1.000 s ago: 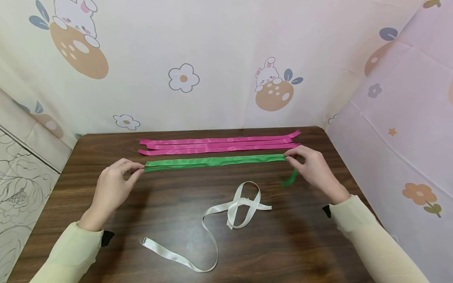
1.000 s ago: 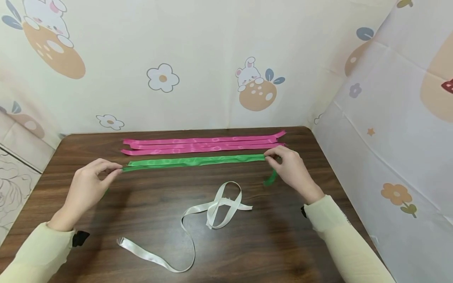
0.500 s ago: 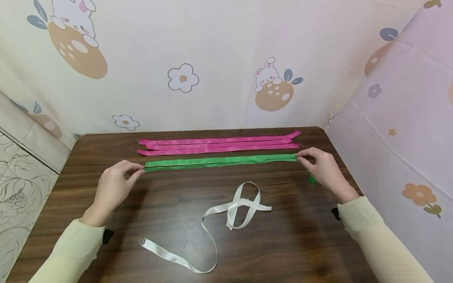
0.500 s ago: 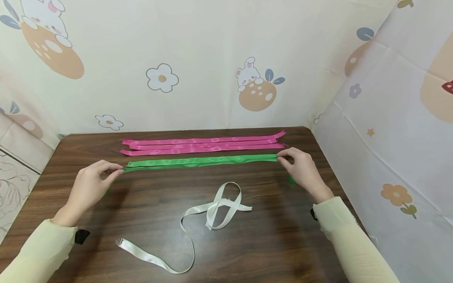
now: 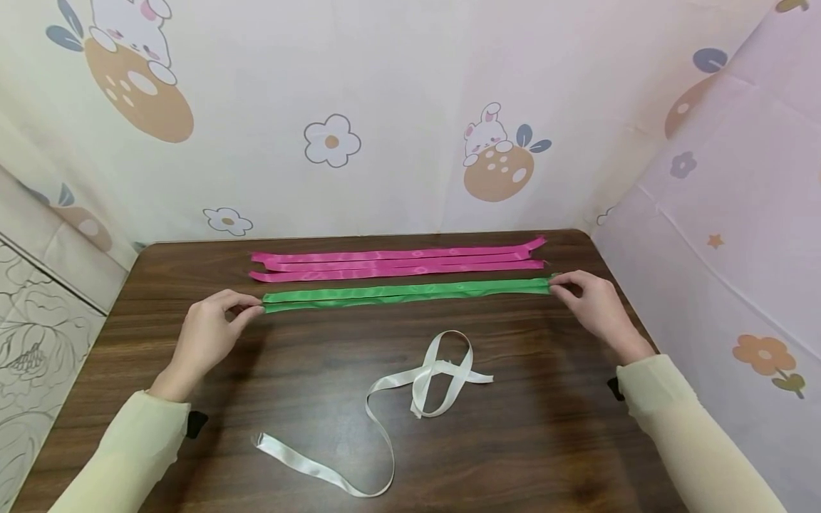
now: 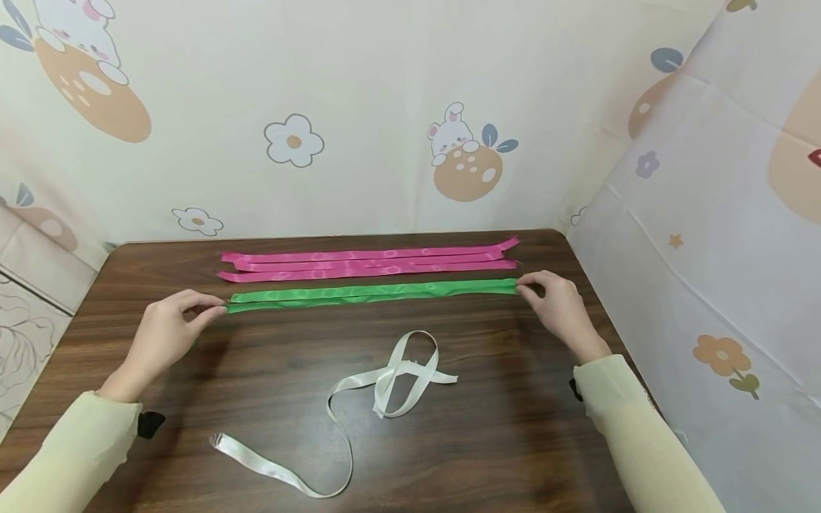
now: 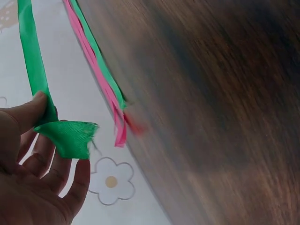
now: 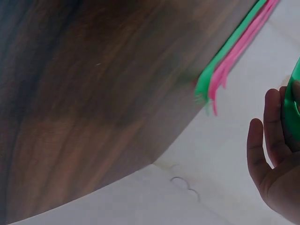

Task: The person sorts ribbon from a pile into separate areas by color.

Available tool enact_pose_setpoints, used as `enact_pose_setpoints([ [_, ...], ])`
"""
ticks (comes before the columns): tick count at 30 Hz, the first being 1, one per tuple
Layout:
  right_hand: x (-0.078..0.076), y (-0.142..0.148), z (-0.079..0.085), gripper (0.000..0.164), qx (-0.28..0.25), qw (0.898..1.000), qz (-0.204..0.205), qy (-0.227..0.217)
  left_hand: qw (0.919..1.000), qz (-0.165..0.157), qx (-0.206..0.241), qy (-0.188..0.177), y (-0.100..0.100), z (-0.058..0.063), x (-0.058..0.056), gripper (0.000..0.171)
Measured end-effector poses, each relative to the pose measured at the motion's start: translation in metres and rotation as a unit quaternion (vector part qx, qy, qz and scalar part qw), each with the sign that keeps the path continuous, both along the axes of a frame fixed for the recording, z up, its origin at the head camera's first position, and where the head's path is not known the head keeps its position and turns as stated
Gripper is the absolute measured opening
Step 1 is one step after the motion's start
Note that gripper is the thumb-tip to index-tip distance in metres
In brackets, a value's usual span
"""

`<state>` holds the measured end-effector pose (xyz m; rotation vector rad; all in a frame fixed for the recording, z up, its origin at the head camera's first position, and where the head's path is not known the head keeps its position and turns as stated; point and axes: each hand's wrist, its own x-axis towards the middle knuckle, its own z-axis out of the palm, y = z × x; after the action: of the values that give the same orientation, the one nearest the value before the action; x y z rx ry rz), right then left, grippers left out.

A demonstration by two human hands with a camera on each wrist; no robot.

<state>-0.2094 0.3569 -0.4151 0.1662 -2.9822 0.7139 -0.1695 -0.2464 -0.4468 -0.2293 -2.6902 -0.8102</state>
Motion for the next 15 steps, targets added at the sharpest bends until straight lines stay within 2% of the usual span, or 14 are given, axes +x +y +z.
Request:
enact_pose_setpoints([
  [10,-0.009,0.019,-0.019,0.032,0.018,0.998,-0.026,-0.046,0.9988,0.014,0.012,-0.046,-0.009,-0.007,-0.008,0.012],
  [15,-0.013,0.027,-0.027,0.032,0.021,0.997,-0.035,-0.061,0.9981,0.015,0.011,-0.058,-0.013,-0.011,-0.011,0.012],
])
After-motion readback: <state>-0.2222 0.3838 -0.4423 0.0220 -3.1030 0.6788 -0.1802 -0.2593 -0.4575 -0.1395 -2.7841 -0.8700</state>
